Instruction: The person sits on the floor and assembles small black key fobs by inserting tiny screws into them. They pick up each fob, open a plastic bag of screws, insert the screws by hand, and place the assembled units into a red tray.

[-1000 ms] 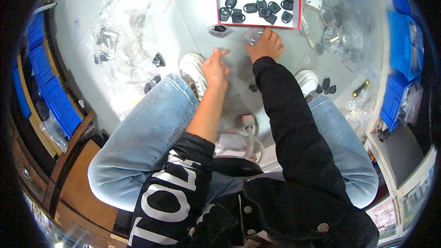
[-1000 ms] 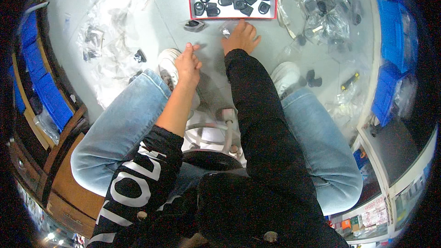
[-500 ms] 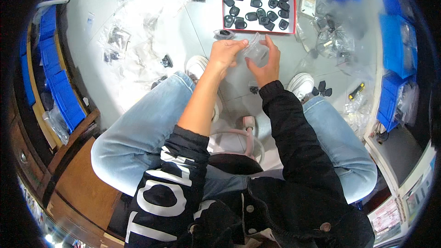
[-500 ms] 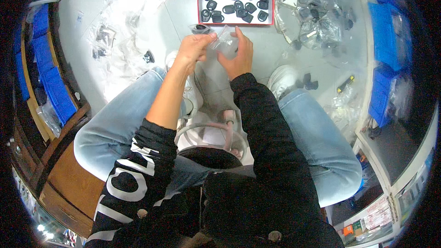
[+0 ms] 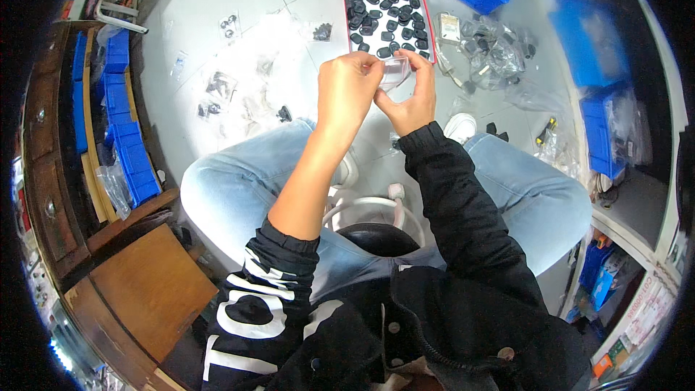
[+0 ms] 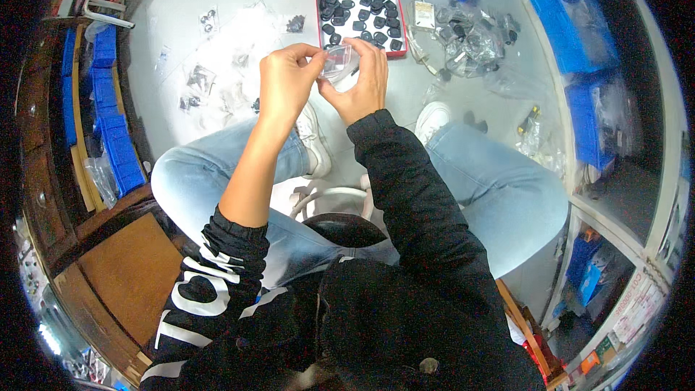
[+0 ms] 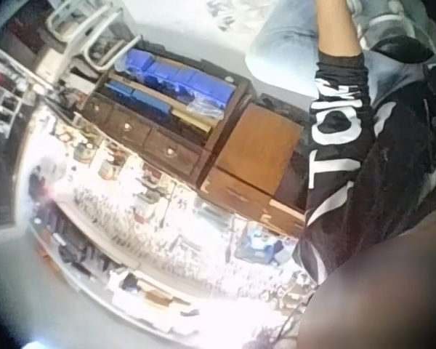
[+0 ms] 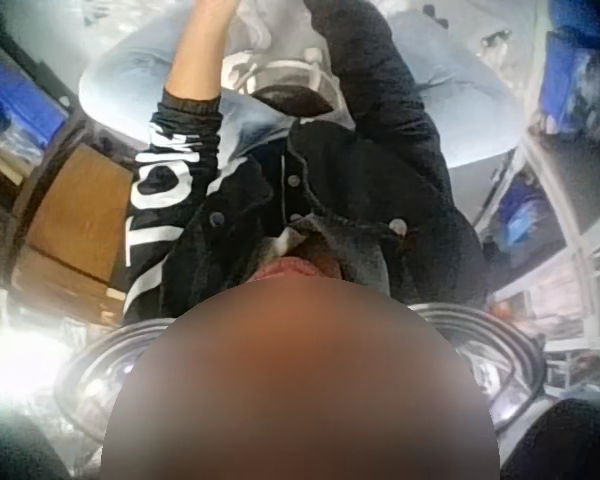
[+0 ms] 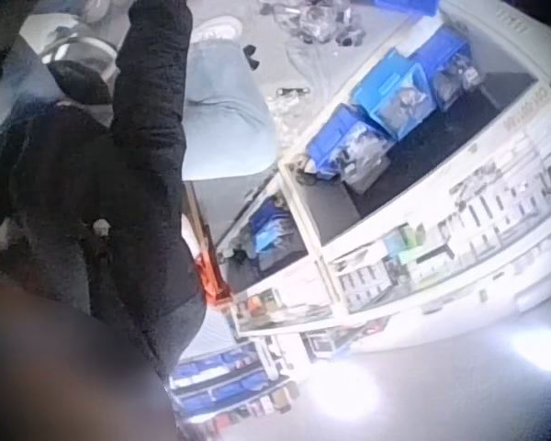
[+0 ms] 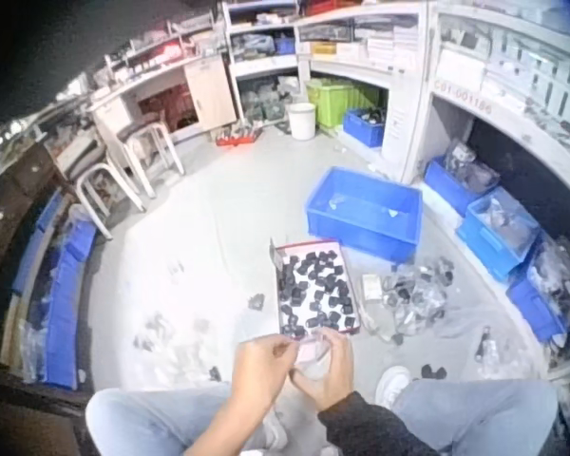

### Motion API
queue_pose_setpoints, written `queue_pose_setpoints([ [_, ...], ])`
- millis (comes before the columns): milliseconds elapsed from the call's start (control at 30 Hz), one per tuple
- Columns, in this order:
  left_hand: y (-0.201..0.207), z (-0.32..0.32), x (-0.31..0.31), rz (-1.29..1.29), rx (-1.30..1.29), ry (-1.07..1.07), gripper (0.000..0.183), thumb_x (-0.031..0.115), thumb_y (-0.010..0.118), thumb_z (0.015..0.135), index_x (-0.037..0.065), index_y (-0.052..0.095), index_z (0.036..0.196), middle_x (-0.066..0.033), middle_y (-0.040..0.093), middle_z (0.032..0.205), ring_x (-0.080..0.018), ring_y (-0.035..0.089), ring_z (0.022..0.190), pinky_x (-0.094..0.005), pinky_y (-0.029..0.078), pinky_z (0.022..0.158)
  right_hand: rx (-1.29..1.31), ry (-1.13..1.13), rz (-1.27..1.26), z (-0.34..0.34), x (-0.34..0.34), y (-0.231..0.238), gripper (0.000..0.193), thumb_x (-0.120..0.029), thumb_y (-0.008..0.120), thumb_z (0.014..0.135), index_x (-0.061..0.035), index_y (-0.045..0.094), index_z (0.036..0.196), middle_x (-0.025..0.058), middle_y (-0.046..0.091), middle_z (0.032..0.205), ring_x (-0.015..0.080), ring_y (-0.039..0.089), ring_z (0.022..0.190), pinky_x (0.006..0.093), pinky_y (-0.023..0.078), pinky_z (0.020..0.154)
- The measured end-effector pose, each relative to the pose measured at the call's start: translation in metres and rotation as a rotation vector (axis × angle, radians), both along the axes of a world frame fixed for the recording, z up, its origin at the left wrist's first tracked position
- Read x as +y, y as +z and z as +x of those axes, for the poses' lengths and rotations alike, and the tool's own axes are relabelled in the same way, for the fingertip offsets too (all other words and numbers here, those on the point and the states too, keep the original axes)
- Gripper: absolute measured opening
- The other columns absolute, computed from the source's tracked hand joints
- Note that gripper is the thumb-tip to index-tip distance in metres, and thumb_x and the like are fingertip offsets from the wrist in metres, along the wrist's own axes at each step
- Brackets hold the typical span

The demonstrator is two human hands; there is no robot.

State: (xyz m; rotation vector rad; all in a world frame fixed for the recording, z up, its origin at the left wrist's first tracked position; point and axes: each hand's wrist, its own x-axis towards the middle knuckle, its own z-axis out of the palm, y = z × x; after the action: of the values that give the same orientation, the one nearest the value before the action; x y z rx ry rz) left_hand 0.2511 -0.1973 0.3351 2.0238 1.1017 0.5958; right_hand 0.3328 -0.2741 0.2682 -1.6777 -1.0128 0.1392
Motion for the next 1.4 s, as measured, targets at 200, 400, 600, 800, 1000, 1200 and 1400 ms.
queue_pose_setpoints([
  [200, 0.018, -0.016, -0.013, -0.201, -0.268, 0.085, 0.018, 0.014, 0.062, 0.077, -0.003, 0.066, 0.079, 0.0005, 0.052, 0.051, -0.0082, 0.043, 0.047, -0.0225, 0.037, 0.046, -0.131, -0.041, -0.008, -0.011, -0.023, 0.036, 0.05, -0.011, 0.07, 0.059, -0.0068, 0.053, 0.105, 0.0089, 0.053, 0.1, 0.0256, 0.049, 0.095, 0.039, 0.034, 0.091],
  [400, 0.013, -0.049, -0.009, -1.33, -0.715, 0.115, 0.03, 0.025, 0.05, 0.088, -0.003, 0.06, 0.087, 0.0015, 0.045, 0.061, -0.0101, 0.043, 0.055, -0.0247, 0.042, 0.052, -0.332, 0.017, -0.206, -0.021, -0.042, 0.03, 0.054, -0.018, 0.07, 0.059, -0.0113, 0.053, 0.11, 0.0052, 0.053, 0.097, 0.0234, 0.047, 0.099, 0.0474, 0.021, 0.1],
  [600, 0.007, -0.066, -0.009, -1.58, -0.6, 0.134, 0.042, 0.026, 0.034, 0.093, -0.012, 0.041, 0.108, -0.0276, 0.05, 0.107, -0.036, 0.05, 0.106, -0.0415, 0.044, 0.091, -0.369, 0.121, -0.246, -0.036, -0.054, 0.008, 0.057, -0.012, 0.07, 0.057, -0.0103, 0.052, 0.111, 0.0042, 0.053, 0.099, 0.0218, 0.047, 0.1, 0.0487, 0.018, 0.101],
  [800, 0.004, -0.076, -0.007, -1.584, -0.416, 0.11, 0.048, 0.028, 0.031, 0.094, -0.015, 0.037, 0.114, -0.0284, 0.046, 0.114, -0.0338, 0.049, 0.107, -0.0377, 0.046, 0.089, -0.351, 0.203, -0.304, -0.043, -0.059, -0.001, 0.058, -0.014, 0.069, 0.06, -0.0126, 0.05, 0.115, 0.0045, 0.052, 0.101, 0.0225, 0.047, 0.102, 0.0476, 0.02, 0.101],
  [1000, 0.001, -0.08, -0.003, -1.551, -0.34, 0.114, 0.051, 0.03, 0.03, 0.094, -0.017, 0.037, 0.114, -0.0279, 0.044, 0.115, -0.0325, 0.049, 0.106, -0.0359, 0.047, 0.088, -0.315, 0.215, -0.297, -0.045, -0.058, -0.001, 0.059, -0.014, 0.069, 0.061, -0.0125, 0.049, 0.116, 0.0043, 0.052, 0.101, 0.022, 0.047, 0.102, 0.0479, 0.019, 0.101],
  [1200, -0.002, -0.08, -0.002, -1.543, -0.283, 0.073, 0.055, 0.033, 0.032, 0.093, -0.018, 0.039, 0.111, -0.026, 0.046, 0.112, -0.0297, 0.05, 0.105, -0.0336, 0.048, 0.087, -0.317, 0.242, -0.299, -0.046, -0.056, -0.001, 0.059, -0.013, 0.069, 0.06, -0.0119, 0.049, 0.116, 0.0041, 0.052, 0.101, 0.0221, 0.047, 0.102, 0.0492, 0.019, 0.101],
  [1400, -0.001, -0.073, -0.002, -1.563, -0.266, 0.107, 0.054, 0.034, 0.036, 0.092, -0.017, 0.04, 0.109, -0.0233, 0.047, 0.106, -0.0279, 0.052, 0.098, -0.0317, 0.048, 0.085, -0.334, 0.273, -0.305, -0.049, -0.057, -0.004, 0.06, -0.012, 0.069, 0.06, -0.0115, 0.048, 0.116, 0.0042, 0.052, 0.101, 0.0217, 0.048, 0.101, 0.0507, 0.018, 0.101],
])
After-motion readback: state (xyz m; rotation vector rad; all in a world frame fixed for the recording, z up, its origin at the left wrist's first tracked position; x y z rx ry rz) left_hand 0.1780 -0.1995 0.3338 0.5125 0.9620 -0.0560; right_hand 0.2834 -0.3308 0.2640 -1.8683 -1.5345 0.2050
